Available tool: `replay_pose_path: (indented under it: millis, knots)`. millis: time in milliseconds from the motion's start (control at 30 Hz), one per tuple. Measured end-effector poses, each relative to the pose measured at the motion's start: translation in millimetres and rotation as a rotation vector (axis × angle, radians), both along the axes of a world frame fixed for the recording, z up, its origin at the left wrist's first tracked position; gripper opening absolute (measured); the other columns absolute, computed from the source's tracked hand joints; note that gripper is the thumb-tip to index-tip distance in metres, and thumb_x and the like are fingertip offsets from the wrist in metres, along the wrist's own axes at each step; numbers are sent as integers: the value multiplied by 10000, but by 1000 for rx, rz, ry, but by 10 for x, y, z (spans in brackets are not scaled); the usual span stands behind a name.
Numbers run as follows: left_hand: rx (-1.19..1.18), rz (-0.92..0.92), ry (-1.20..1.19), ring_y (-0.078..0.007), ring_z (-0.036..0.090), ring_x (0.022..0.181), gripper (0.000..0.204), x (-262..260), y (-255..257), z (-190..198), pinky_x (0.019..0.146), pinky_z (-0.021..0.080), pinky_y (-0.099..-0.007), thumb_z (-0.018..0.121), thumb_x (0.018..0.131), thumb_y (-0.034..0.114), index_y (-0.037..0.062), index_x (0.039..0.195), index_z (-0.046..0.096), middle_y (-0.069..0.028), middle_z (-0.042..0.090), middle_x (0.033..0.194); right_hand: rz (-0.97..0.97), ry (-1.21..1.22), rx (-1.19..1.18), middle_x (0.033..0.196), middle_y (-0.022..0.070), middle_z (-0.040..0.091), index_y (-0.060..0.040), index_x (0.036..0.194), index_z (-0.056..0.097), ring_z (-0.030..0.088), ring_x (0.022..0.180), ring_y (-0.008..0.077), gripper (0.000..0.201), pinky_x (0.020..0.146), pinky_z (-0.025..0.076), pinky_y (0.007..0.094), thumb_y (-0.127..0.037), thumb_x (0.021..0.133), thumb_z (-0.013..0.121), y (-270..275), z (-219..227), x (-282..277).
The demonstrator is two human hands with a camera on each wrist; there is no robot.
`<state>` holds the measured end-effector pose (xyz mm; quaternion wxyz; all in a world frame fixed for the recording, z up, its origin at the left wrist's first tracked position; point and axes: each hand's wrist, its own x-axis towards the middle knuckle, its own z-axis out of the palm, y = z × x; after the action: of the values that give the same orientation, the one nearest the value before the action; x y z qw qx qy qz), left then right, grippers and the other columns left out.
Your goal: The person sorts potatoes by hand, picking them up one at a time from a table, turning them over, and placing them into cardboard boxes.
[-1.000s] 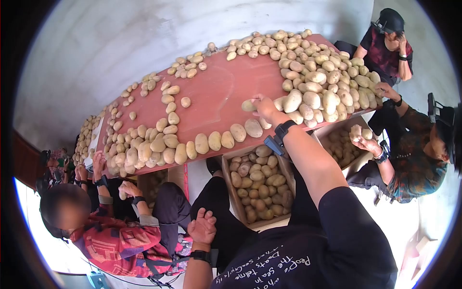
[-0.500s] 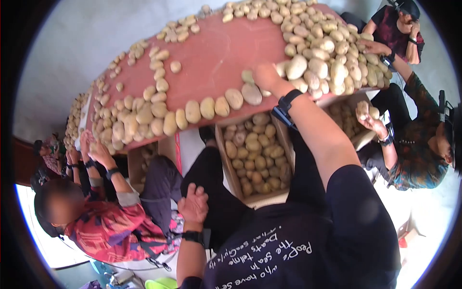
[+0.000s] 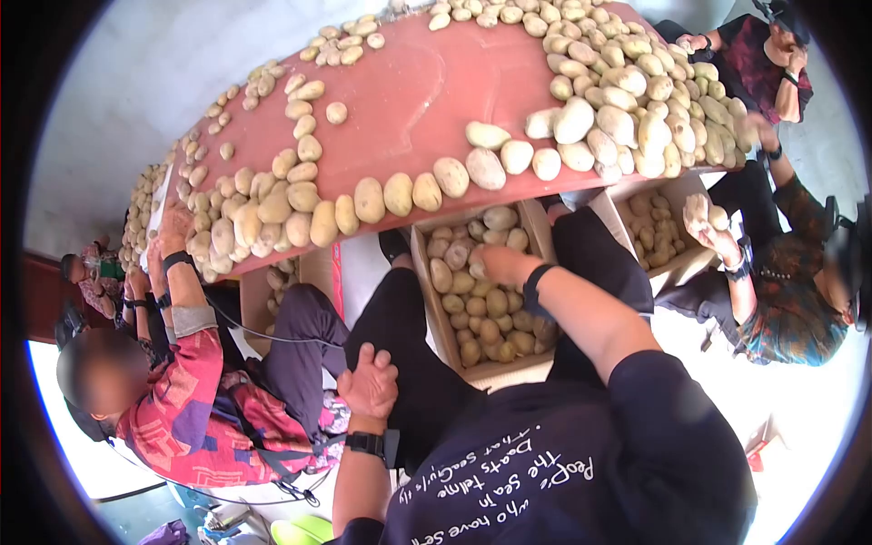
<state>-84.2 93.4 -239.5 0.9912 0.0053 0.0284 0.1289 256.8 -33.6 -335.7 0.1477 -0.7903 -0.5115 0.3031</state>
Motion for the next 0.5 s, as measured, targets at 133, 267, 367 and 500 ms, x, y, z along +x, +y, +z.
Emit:
replay_pose_path:
  millis: [133, 267, 367, 500]
  knots:
    - [-49, -26, -43, -259, 536, 888, 550, 5, 42, 20, 517, 529, -255, 634, 843, 272, 65, 1309, 428, -177, 482, 1155, -35, -282, -100, 1203, 173, 556, -70, 1275, 491, 538, 1123, 343, 423, 918, 431, 423, -84, 852, 496, -11, -563, -241]
    - [-73, -43, -44, -252, 537, 878, 569, -23, 92, -20, 508, 529, -250, 622, 840, 293, 66, 1320, 416, -179, 489, 1149, -70, -407, -78, 1170, 139, 518, -90, 1197, 508, 538, 1088, 318, 358, 916, 417, 426, -95, 839, 529, -10, -621, -407]
    - [-78, -72, 10, -237, 563, 839, 569, 6, 118, 54, 493, 516, -244, 644, 829, 275, 84, 1327, 448, -155, 502, 1105, -39, -417, -58, 1108, 134, 520, -90, 1120, 505, 548, 1040, 309, 404, 894, 428, 424, -102, 744, 653, 13, -737, -386]
    - [-88, -104, -6, -237, 563, 841, 583, 6, 137, 40, 499, 513, -248, 637, 819, 285, 93, 1334, 441, -147, 502, 1105, 20, -225, -46, 1085, 151, 556, -68, 1130, 495, 573, 1011, 333, 503, 847, 465, 414, -149, 688, 722, 30, -266, -321]
